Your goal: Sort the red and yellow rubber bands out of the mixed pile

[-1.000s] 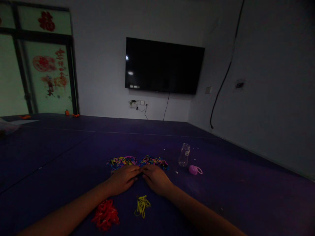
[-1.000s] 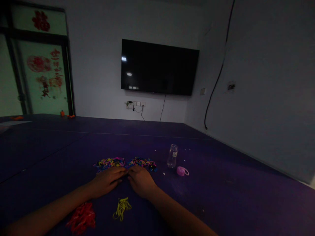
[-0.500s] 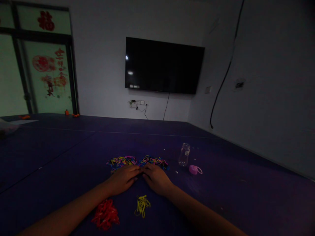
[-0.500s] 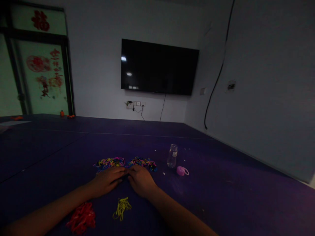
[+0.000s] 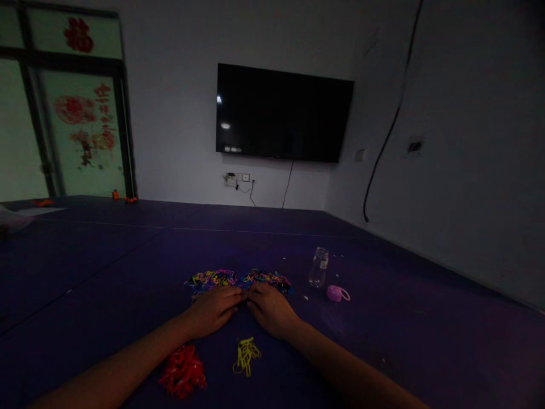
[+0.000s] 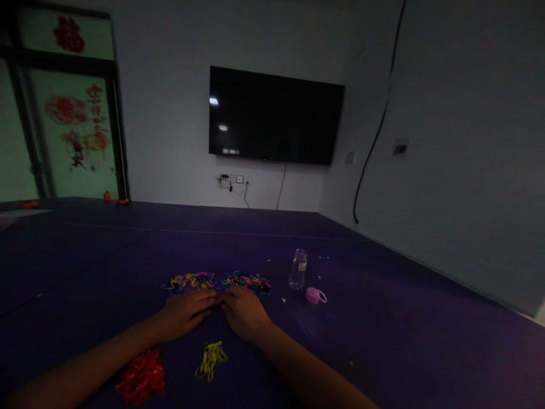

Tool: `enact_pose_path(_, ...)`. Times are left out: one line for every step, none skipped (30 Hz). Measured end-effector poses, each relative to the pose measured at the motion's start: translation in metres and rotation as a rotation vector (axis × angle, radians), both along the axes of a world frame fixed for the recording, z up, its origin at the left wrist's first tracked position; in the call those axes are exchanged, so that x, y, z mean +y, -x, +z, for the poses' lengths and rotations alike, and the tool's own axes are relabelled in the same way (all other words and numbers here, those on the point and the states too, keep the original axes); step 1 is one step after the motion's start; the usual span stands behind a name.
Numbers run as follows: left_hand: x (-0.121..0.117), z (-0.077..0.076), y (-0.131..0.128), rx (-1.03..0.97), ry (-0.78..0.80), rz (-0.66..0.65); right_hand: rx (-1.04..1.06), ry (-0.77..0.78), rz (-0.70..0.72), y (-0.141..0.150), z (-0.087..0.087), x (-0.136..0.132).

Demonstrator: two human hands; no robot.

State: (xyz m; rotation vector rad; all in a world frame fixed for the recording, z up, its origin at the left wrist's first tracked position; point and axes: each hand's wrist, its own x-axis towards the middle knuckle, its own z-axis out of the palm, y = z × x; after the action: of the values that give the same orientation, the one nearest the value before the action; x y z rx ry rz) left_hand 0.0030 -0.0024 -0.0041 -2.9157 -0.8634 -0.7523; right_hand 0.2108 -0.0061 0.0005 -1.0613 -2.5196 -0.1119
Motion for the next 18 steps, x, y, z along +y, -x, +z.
enact_pose_path(-0.0001, -0.0001, 0.0001, -0.007, -0.002, -0.005, -0.002, -0.002, 0.0, -0.0001, -0.0004, 0.0002)
enact_pose_path(-0.0002, -0.0001, 0.0003, -0.011, -0.003, -0.008, -0.002, -0.003, 0.001, -0.0002, -0.0008, 0.0002)
enact_pose_path(-0.0002, -0.0001, 0.0004, -0.012, -0.002, -0.011, 0.0, -0.005, 0.0, -0.0003, -0.0012, 0.0002)
enact_pose_path(-0.0001, -0.0002, 0.0006, -0.011, 0.0, -0.011, 0.003, -0.007, -0.001, -0.0003, -0.0014, 0.0)
enact_pose_path(0.0, -0.0003, 0.0007, -0.007, 0.002, -0.01, 0.005, -0.008, -0.001, -0.0004, -0.0014, -0.0003)
enact_pose_path(0.0002, -0.0003, 0.0008, -0.004, 0.003, -0.007, 0.008, -0.008, -0.001, -0.0003, -0.0012, -0.0006)
enact_pose_path(0.0004, -0.0004, 0.0009, -0.002, 0.004, -0.007, 0.009, -0.007, -0.002, -0.0003, -0.0009, -0.0009)
enact_pose_path(0.0006, -0.0005, 0.0009, -0.001, 0.004, -0.008, 0.007, -0.005, -0.002, -0.0002, -0.0004, -0.0011)
enact_pose_path(0.0008, -0.0005, 0.0008, 0.0, 0.005, -0.011, 0.005, -0.003, -0.002, -0.0001, 0.0001, -0.0013)
enact_pose_path(0.0009, -0.0006, 0.0007, 0.0, 0.006, -0.013, 0.003, -0.002, -0.003, 0.0, 0.0005, -0.0014)
enact_pose_path(0.001, -0.0006, 0.0006, 0.0, 0.006, -0.015, -0.001, -0.001, -0.004, 0.0, 0.0009, -0.0014)
enact_pose_path(0.001, -0.0005, 0.0005, 0.0, 0.005, -0.016, -0.005, 0.001, -0.004, 0.0001, 0.001, -0.0013)
enact_pose_path(0.0009, -0.0004, 0.0003, -0.003, 0.002, -0.017, -0.008, 0.002, -0.004, 0.0001, 0.001, -0.0012)
enact_pose_path(0.0007, -0.0002, 0.0001, -0.005, -0.002, -0.02, -0.008, 0.003, -0.006, 0.0, 0.0009, -0.0011)
enact_pose_path(0.0004, 0.0, -0.0001, -0.008, -0.005, -0.023, -0.009, 0.003, -0.006, 0.0, 0.0006, -0.001)
enact_pose_path(0.0, 0.0003, -0.0002, -0.01, -0.007, -0.028, -0.009, 0.002, -0.007, 0.0, 0.0002, -0.0009)
enact_pose_path(-0.0003, 0.0006, -0.0003, -0.011, -0.008, -0.031, -0.009, 0.0, -0.008, 0.0, -0.0001, -0.0009)
enact_pose_path(-0.0007, 0.0009, -0.0004, -0.011, -0.009, -0.031, -0.01, -0.004, -0.009, 0.0001, -0.0004, -0.001)
